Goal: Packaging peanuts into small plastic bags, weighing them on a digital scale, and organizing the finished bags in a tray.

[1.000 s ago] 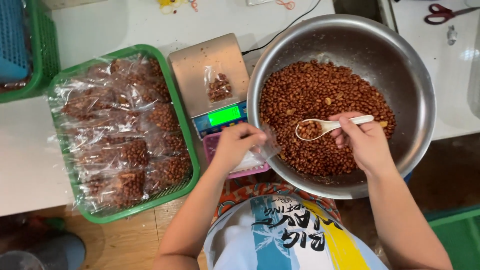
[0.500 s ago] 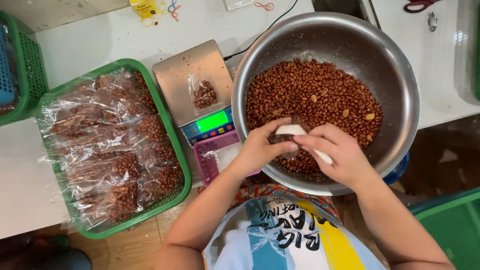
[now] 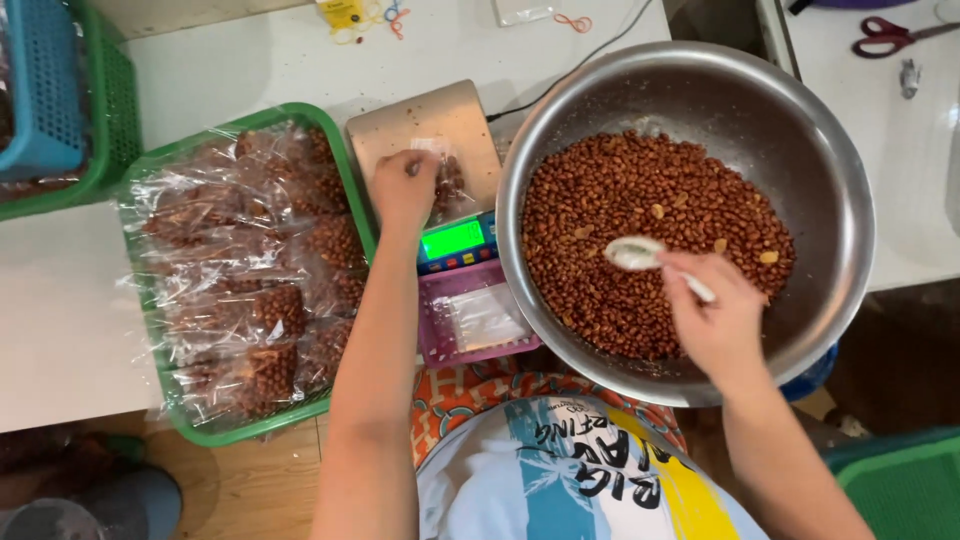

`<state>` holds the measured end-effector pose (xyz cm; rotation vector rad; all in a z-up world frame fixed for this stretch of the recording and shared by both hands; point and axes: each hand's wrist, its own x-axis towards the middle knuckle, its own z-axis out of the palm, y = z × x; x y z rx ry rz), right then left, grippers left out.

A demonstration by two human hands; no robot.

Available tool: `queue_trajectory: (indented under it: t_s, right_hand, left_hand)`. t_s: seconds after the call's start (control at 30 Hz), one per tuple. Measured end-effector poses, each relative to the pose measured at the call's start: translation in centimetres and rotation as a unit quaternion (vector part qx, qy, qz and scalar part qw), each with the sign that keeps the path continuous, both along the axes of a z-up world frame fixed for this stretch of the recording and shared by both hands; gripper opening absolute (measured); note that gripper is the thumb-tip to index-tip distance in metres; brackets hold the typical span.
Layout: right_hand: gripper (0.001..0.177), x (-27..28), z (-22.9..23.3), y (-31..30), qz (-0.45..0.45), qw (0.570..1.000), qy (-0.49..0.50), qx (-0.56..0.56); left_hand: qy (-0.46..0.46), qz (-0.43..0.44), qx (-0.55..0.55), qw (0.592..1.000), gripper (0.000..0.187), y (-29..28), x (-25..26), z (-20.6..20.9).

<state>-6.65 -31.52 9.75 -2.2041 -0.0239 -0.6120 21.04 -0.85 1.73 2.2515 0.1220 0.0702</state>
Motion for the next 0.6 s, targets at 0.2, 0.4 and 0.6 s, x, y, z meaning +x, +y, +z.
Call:
queue_trajectory:
  t_s: [0.2,0.4,0.6]
  right_hand:
    - [0.02,-0.5,-0.4,3.8,-0.001,0.978,0.211,0.009]
    - [0.022,0.0,0.5,4.0,-0.026,0.963,0.257,0.081]
    - [0.018,-0.2,-1.1,3.1,-0.053,0.962,0.252,0.091]
  left_hand:
    - [-0.241,-0.009,-0.077,0.967,0.026,0.6,0.0,4.0]
    - [-0.399,-0.123,-0.18,0.891,0.059,0.3,-1.7,7.6]
    - [-0.254,-0.156,-0.332,0.895,0.009,-3.1,-7.7,11.1]
